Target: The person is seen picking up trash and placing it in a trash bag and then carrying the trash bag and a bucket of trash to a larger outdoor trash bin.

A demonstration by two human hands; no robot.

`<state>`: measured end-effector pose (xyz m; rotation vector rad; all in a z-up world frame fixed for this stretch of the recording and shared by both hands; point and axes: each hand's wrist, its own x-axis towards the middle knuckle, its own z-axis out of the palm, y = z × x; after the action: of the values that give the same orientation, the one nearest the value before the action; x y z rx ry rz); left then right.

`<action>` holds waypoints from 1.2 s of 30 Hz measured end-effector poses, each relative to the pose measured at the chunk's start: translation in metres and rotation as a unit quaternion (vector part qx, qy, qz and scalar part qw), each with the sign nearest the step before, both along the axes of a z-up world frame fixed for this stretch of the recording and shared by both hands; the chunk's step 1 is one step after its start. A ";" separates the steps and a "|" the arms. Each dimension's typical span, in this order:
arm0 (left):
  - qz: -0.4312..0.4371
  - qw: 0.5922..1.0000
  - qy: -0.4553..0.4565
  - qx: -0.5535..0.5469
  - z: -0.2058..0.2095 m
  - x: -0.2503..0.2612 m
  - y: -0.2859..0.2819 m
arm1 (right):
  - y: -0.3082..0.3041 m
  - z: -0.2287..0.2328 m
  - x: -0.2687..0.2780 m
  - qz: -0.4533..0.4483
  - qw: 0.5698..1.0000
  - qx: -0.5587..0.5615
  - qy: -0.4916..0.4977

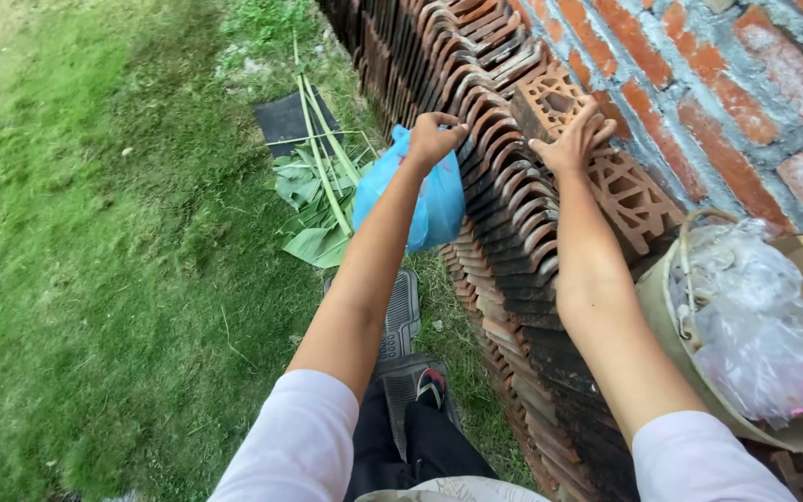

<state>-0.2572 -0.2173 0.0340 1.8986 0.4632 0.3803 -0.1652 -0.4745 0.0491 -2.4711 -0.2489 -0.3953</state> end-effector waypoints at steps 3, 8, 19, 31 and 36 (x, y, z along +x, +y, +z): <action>-0.008 1.000 0.003 -0.016 -0.004 0.009 -0.002 | 0.001 0.003 -0.004 -0.020 0.999 0.010 0.041; 0.008 0.999 0.007 -0.035 0.016 0.011 -0.011 | 0.004 -0.008 -0.004 -0.054 0.979 -0.169 0.098; 0.030 0.999 0.011 -0.035 0.017 0.007 -0.021 | 0.012 -0.015 -0.006 -0.080 0.934 -0.312 0.157; 0.019 0.999 0.002 -0.044 0.016 -0.017 -0.042 | 0.022 0.010 -0.039 -0.015 0.949 -0.268 0.166; 0.008 0.998 -0.007 -0.058 0.009 -0.024 -0.053 | 0.014 0.014 -0.050 -0.015 0.958 -0.243 0.152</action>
<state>-0.2813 -0.2704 0.0435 1.7804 0.4805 0.3704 -0.2153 -0.4605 0.0633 -2.9733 -0.1963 0.0503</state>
